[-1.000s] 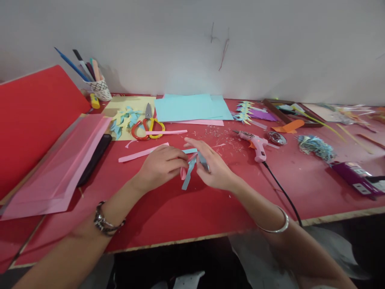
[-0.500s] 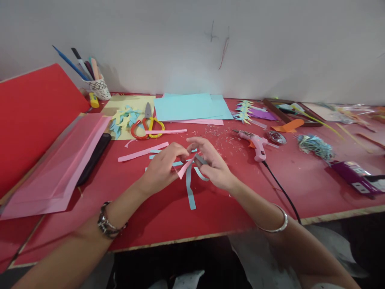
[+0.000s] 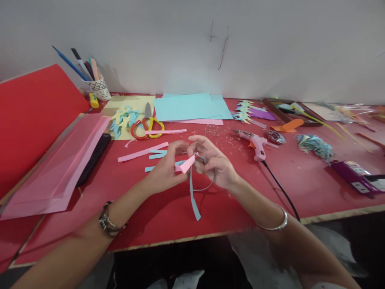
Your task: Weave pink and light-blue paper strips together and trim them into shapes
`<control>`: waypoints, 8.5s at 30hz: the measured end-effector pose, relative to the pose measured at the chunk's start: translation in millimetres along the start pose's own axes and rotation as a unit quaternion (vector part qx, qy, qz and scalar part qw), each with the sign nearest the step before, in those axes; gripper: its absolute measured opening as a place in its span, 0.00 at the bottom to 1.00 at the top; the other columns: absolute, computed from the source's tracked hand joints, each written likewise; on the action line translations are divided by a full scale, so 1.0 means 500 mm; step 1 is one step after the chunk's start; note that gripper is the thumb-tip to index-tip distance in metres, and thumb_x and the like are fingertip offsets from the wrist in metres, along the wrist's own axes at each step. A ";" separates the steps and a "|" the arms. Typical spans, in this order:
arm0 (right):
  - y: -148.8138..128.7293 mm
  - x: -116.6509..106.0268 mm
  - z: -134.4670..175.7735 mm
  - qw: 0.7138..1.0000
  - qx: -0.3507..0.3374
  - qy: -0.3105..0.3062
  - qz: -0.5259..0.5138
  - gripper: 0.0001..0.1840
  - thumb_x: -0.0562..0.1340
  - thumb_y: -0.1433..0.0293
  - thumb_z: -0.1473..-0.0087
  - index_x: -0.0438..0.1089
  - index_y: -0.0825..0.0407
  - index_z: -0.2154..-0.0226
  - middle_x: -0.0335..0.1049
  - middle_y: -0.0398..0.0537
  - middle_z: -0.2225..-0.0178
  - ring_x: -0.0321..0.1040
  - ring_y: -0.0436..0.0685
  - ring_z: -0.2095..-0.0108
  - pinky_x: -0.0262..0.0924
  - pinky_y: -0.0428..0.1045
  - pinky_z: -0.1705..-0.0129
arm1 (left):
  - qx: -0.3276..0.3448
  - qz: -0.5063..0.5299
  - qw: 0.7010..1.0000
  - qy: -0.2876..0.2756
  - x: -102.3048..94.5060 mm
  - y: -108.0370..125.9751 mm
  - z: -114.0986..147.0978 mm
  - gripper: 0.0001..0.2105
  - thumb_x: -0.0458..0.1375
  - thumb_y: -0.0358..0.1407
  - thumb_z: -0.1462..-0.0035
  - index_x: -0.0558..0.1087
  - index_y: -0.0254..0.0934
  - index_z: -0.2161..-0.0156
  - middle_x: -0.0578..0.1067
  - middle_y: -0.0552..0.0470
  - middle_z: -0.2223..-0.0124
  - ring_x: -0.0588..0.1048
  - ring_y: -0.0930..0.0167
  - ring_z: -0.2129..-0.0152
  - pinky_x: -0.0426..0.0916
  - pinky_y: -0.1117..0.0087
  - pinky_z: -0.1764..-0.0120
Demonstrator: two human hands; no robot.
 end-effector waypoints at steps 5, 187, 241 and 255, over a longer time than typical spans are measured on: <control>0.001 0.013 -0.001 0.998 0.014 -0.050 -0.043 0.30 0.49 0.78 0.71 0.56 0.48 0.58 0.59 0.38 0.70 0.42 0.41 0.86 0.38 0.43 0.85 | -0.019 0.018 0.999 -0.035 0.006 0.015 -0.001 0.26 0.52 0.30 0.51 0.48 0.41 0.48 0.66 0.43 0.52 0.72 0.66 0.63 0.71 0.69 0.70; 0.011 -0.012 0.002 0.887 0.067 -0.015 0.457 0.08 0.50 0.75 0.47 0.64 0.55 0.69 0.59 0.35 0.83 0.55 0.42 0.84 0.52 0.40 0.76 | -0.262 0.192 0.945 0.032 -0.038 -0.049 -0.008 0.13 0.49 0.43 0.46 0.61 0.37 0.74 0.48 0.62 0.83 0.48 0.80 0.88 0.45 0.77 0.85; 0.000 -0.019 0.004 0.903 0.020 0.091 0.419 0.12 0.49 0.68 0.45 0.62 0.54 0.75 0.53 0.34 0.88 0.50 0.42 0.86 0.47 0.41 0.80 | -0.220 0.235 0.947 0.003 -0.023 -0.029 -0.010 0.14 0.46 0.37 0.46 0.65 0.34 0.56 0.67 0.57 0.76 0.62 0.79 0.85 0.61 0.76 0.79; -0.011 -0.009 0.008 0.872 -0.047 0.086 0.479 0.12 0.50 0.68 0.46 0.62 0.53 0.77 0.60 0.40 0.81 0.56 0.44 0.80 0.53 0.41 0.74 | -0.240 0.163 0.957 0.008 -0.031 -0.031 -0.011 0.11 0.47 0.38 0.46 0.66 0.35 0.74 0.69 0.57 0.80 0.60 0.80 0.88 0.58 0.78 0.82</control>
Point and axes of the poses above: each hand's wrist, its own z-axis away from the middle knuckle, its own x-axis out of the palm, y = z × x, the point moved 5 cm from there along -z, towards the middle knuckle
